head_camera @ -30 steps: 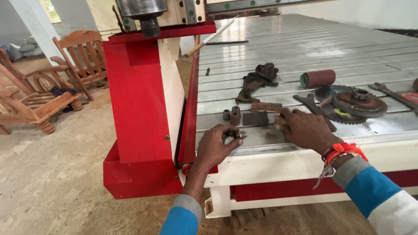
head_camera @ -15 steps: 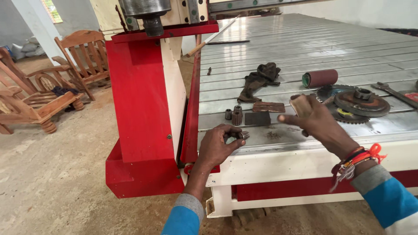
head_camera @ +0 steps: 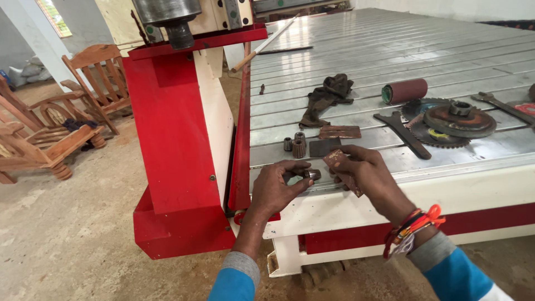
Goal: The person cleans various metal components of a large machine by hand, using a piece of sandpaper to scrub different sides of the parts.
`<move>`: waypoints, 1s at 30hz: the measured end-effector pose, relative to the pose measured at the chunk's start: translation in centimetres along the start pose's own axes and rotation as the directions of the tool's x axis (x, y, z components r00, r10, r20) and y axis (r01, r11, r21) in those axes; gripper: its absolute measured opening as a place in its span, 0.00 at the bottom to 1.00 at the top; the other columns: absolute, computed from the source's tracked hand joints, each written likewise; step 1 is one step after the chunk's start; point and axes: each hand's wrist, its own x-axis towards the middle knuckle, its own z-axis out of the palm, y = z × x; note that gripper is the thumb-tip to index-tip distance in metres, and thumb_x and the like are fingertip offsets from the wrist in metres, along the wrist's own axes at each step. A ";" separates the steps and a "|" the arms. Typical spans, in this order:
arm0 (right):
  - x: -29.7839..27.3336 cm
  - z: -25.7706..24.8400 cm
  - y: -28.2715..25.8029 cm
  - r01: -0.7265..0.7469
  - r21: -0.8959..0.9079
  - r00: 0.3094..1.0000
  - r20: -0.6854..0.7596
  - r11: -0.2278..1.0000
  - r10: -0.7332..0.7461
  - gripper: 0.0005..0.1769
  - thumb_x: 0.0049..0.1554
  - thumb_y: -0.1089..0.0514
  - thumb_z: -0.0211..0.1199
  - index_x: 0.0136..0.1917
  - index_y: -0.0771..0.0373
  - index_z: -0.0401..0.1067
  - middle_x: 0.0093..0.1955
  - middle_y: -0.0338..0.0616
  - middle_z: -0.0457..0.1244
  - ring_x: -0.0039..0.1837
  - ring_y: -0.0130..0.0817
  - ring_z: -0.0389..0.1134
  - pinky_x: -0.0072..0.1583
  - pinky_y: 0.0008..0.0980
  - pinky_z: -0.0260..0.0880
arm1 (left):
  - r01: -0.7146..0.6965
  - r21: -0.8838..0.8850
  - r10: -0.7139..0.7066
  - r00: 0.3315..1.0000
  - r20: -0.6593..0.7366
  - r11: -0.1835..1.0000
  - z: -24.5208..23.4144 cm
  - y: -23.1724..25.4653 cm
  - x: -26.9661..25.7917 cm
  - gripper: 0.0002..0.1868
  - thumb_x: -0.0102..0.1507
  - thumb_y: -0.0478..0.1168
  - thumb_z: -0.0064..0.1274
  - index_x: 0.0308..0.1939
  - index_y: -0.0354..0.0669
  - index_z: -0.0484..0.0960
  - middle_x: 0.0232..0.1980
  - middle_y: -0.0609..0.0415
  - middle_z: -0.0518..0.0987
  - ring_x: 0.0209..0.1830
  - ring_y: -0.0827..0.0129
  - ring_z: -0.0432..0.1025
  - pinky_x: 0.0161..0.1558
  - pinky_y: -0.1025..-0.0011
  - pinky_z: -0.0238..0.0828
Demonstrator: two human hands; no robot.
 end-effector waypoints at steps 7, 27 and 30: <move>-1.6 2.1 1.4 0.046 0.039 0.993 -0.109 0.998 -0.041 0.23 0.61 0.51 0.61 0.59 0.73 0.77 0.34 0.43 0.67 0.28 0.23 0.58 0.28 0.26 0.52 | -0.033 0.168 0.027 0.999 0.034 0.985 -0.2 1.3 -0.4 0.21 0.50 0.50 0.71 0.46 0.57 0.89 0.48 0.62 0.86 0.48 0.68 0.81 0.49 0.65 0.78; -3.2 3.2 1.8 0.575 -0.626 0.747 0.141 0.527 -0.649 0.27 0.53 0.56 0.64 0.66 0.60 0.74 0.44 0.60 0.64 0.40 0.48 0.72 0.42 0.41 0.75 | -0.057 0.284 0.059 0.998 0.005 0.957 0.4 -0.1 0.7 0.21 0.52 0.56 0.69 0.42 0.49 0.89 0.43 0.58 0.79 0.47 0.67 0.73 0.44 0.63 0.76; -4.1 2.8 0.5 0.312 -0.736 0.930 0.106 0.602 -0.352 0.30 0.58 0.48 0.61 0.74 0.46 0.70 0.39 0.59 0.63 0.35 0.50 0.71 0.41 0.44 0.76 | -0.140 0.255 0.149 0.989 -0.017 0.957 0.6 -0.6 0.6 0.20 0.53 0.54 0.69 0.42 0.47 0.89 0.42 0.58 0.80 0.47 0.66 0.73 0.46 0.63 0.75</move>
